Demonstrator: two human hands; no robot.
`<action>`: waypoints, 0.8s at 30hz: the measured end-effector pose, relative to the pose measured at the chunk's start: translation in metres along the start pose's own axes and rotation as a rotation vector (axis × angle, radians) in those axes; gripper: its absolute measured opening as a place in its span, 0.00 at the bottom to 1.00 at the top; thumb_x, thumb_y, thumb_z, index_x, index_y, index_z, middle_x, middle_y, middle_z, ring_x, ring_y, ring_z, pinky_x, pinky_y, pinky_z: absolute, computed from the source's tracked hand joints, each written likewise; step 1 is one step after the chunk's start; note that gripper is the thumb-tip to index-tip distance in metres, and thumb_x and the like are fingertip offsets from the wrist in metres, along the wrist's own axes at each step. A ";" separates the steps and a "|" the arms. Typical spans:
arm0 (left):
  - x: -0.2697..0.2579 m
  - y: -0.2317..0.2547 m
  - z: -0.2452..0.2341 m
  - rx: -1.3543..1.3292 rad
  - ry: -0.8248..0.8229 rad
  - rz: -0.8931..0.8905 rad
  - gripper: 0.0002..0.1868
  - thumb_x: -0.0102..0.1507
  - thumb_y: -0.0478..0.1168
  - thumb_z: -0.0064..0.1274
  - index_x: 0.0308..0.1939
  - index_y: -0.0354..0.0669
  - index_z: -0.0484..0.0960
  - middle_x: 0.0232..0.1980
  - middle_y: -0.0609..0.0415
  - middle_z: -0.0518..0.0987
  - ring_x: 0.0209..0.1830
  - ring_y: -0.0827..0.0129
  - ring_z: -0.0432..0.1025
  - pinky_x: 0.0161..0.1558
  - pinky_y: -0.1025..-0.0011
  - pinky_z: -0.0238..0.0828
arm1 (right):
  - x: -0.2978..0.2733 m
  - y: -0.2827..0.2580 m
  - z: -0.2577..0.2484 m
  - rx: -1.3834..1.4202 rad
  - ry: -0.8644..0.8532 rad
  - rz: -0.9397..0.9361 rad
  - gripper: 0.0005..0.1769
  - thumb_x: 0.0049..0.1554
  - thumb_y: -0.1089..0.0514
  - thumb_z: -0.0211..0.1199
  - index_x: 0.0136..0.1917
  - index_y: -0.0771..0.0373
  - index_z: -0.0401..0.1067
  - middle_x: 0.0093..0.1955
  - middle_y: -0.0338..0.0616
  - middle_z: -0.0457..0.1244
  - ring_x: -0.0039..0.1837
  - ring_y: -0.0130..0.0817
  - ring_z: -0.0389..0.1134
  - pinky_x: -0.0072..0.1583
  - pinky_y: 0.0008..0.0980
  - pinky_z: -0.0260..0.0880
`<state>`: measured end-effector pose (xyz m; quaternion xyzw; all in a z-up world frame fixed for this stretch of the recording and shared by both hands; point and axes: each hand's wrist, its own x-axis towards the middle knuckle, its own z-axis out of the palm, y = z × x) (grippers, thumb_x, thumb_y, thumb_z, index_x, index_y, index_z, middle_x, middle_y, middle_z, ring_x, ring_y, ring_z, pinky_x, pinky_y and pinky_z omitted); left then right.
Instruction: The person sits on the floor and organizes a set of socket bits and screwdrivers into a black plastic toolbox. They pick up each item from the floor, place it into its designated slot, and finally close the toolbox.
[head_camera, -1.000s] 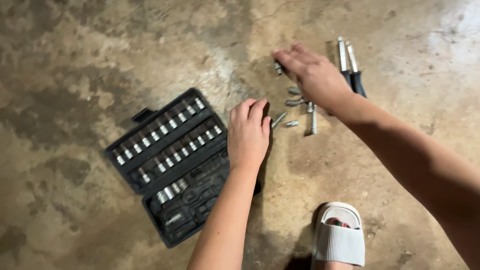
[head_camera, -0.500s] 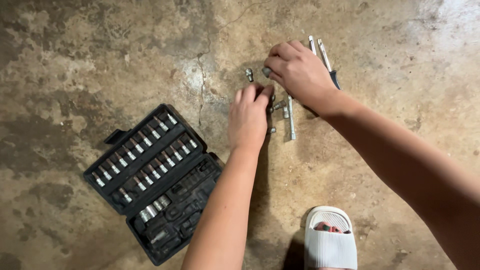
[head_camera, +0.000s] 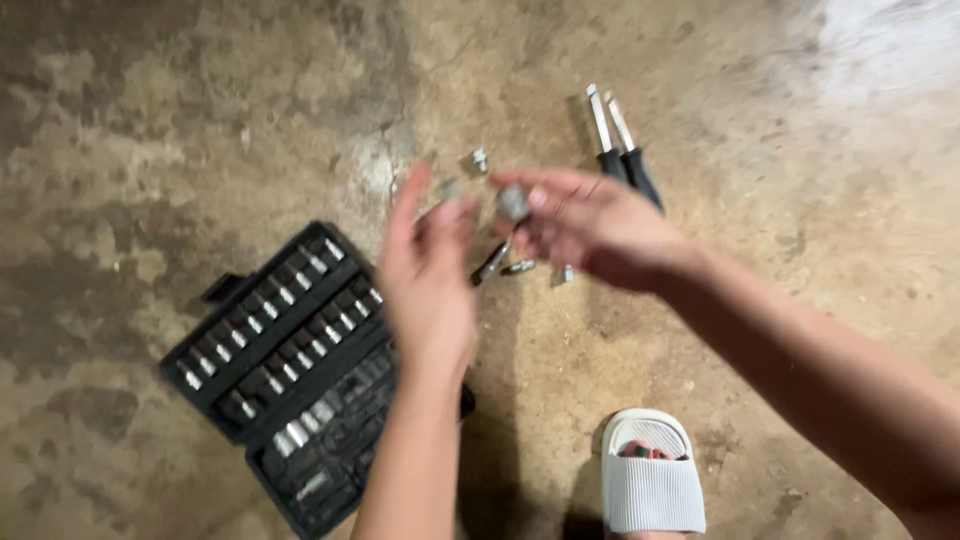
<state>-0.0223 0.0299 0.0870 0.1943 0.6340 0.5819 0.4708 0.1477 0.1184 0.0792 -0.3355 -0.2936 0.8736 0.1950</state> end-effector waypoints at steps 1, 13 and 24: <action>-0.011 0.011 -0.011 -0.190 0.010 -0.058 0.26 0.69 0.34 0.45 0.72 0.44 0.66 0.56 0.58 0.79 0.52 0.76 0.76 0.53 0.79 0.75 | -0.005 0.001 0.006 0.046 -0.034 0.017 0.26 0.67 0.58 0.52 0.76 0.69 0.62 0.58 0.52 0.67 0.54 0.33 0.70 0.60 0.33 0.74; -0.074 0.022 -0.091 -0.472 -0.099 -0.232 0.25 0.72 0.37 0.44 0.74 0.39 0.69 0.52 0.50 0.81 0.43 0.77 0.72 0.49 0.76 0.71 | -0.020 0.012 0.077 0.005 -0.184 0.171 0.29 0.66 0.59 0.56 0.77 0.72 0.62 0.62 0.50 0.69 0.54 0.29 0.68 0.60 0.30 0.72; -0.096 -0.001 -0.168 0.244 0.193 -0.044 0.23 0.65 0.34 0.57 0.65 0.43 0.79 0.50 0.48 0.79 0.44 0.69 0.74 0.48 0.72 0.73 | 0.005 0.038 0.136 -1.283 0.114 0.124 0.30 0.56 0.52 0.67 0.73 0.50 0.70 0.52 0.42 0.73 0.51 0.30 0.74 0.57 0.31 0.74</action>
